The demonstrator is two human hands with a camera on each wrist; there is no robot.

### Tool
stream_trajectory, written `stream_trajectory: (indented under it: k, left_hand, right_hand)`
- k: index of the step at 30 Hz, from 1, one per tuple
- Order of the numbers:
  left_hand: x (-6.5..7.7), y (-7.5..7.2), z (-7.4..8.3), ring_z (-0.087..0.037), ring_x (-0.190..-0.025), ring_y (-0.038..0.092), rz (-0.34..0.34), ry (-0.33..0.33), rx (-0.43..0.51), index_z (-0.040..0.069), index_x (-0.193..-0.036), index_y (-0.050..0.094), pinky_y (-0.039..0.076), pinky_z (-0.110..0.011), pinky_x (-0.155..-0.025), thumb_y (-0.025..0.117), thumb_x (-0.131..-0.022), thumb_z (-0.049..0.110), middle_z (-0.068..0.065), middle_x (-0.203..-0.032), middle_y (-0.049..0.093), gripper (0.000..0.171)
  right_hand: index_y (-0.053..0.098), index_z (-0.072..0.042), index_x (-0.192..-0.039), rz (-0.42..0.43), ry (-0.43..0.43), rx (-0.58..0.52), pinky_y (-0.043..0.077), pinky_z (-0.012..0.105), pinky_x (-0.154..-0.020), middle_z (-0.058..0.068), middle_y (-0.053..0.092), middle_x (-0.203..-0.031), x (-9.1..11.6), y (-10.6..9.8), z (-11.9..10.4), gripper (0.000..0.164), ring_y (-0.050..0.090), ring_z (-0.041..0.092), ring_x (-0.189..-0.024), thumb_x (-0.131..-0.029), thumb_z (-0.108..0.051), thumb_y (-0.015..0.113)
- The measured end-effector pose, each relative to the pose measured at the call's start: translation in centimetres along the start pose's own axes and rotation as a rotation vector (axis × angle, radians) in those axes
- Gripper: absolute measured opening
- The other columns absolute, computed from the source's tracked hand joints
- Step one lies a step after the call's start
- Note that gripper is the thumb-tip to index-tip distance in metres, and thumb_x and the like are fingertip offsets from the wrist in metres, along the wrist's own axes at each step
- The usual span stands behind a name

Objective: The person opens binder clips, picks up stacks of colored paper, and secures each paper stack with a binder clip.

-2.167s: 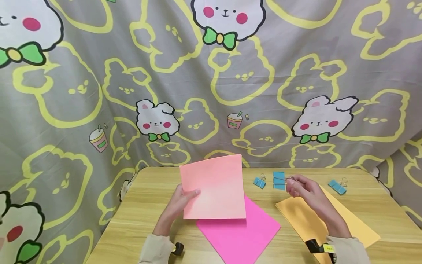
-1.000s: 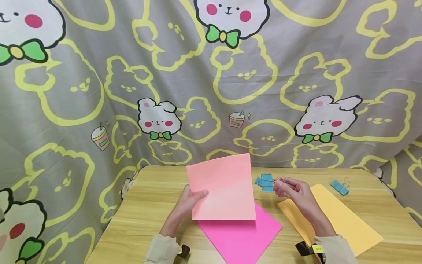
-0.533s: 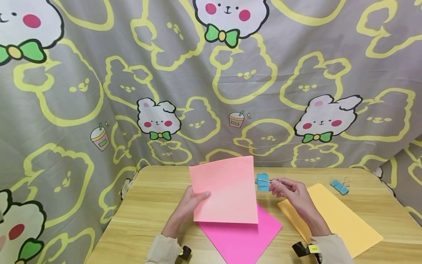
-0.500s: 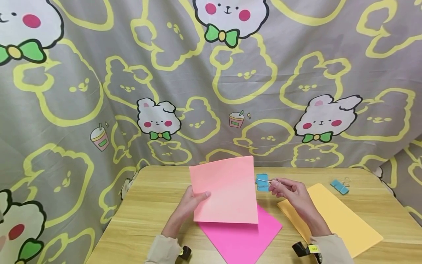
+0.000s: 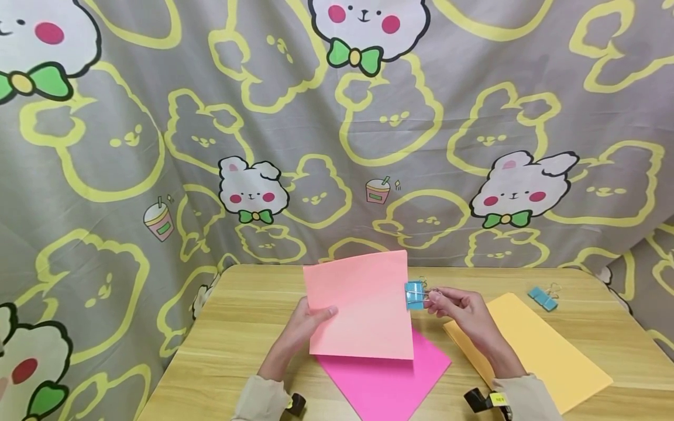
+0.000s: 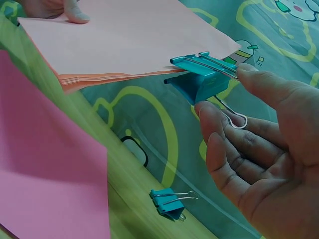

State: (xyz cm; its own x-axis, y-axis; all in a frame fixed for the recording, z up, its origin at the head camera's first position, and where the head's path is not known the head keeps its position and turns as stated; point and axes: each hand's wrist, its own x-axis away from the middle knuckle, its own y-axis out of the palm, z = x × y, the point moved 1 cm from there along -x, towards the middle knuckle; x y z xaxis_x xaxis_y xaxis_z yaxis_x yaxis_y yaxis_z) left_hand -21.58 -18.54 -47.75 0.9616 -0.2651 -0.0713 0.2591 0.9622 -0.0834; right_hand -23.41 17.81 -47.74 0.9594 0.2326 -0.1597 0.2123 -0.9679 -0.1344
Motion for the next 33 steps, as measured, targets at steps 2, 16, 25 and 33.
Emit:
stream_trajectory:
  k: [2, 16, 25, 33]
  left_hand:
    - [0.0, 0.1, 0.0, -0.019, -0.086, 0.068, 0.003, -0.008, -0.002, -0.007, -0.126, 0.057, 0.057, -0.031, -0.078, 0.064, -0.101, 0.009, -0.014, -0.103, 0.070, 0.030]
    - [-0.1, 0.6, -0.3, -0.022, -0.084, 0.070, 0.017, -0.049, 0.014, -0.005, -0.126, 0.058, 0.058, -0.034, -0.077, 0.064, -0.100, 0.007, -0.014, -0.102, 0.072, 0.030]
    - [-0.1, 0.6, -0.4, -0.020, -0.086, 0.070, 0.012, -0.036, 0.022, -0.005, -0.126, 0.058, 0.058, -0.034, -0.078, 0.063, -0.100, 0.007, -0.013, -0.103, 0.072, 0.029]
    - [-0.1, 0.7, -0.4, -0.019, -0.088, 0.070, 0.005, -0.047, 0.042, -0.005, -0.126, 0.058, 0.057, -0.034, -0.080, 0.063, -0.100, 0.007, -0.011, -0.103, 0.072, 0.029]
  right_hand:
    - [0.065, 0.014, -0.123, -0.003, 0.006, -0.001, 0.059, 0.030, -0.079, 0.012, 0.076, -0.095, 0.0, 0.1, 0.1, 0.038, 0.073, 0.017, -0.087, -0.105, -0.019, 0.061]
    - [0.064, 0.012, -0.126, -0.044, 0.005, 0.008, 0.059, 0.038, -0.081, 0.014, 0.075, -0.098, -0.1, 1.5, 0.1, 0.037, 0.073, 0.020, -0.088, -0.106, -0.019, 0.060]
    - [0.058, 0.017, -0.131, -0.042, 0.000, -0.013, 0.059, 0.035, -0.081, 0.019, 0.075, -0.102, 0.0, 2.0, -0.3, 0.043, 0.072, 0.016, -0.091, -0.106, -0.018, 0.058]
    - [0.055, 0.015, -0.136, -0.066, 0.006, -0.002, 0.058, 0.034, -0.083, 0.019, 0.074, -0.106, 0.1, 2.1, -0.4, 0.043, 0.072, 0.016, -0.093, -0.107, -0.018, 0.056]
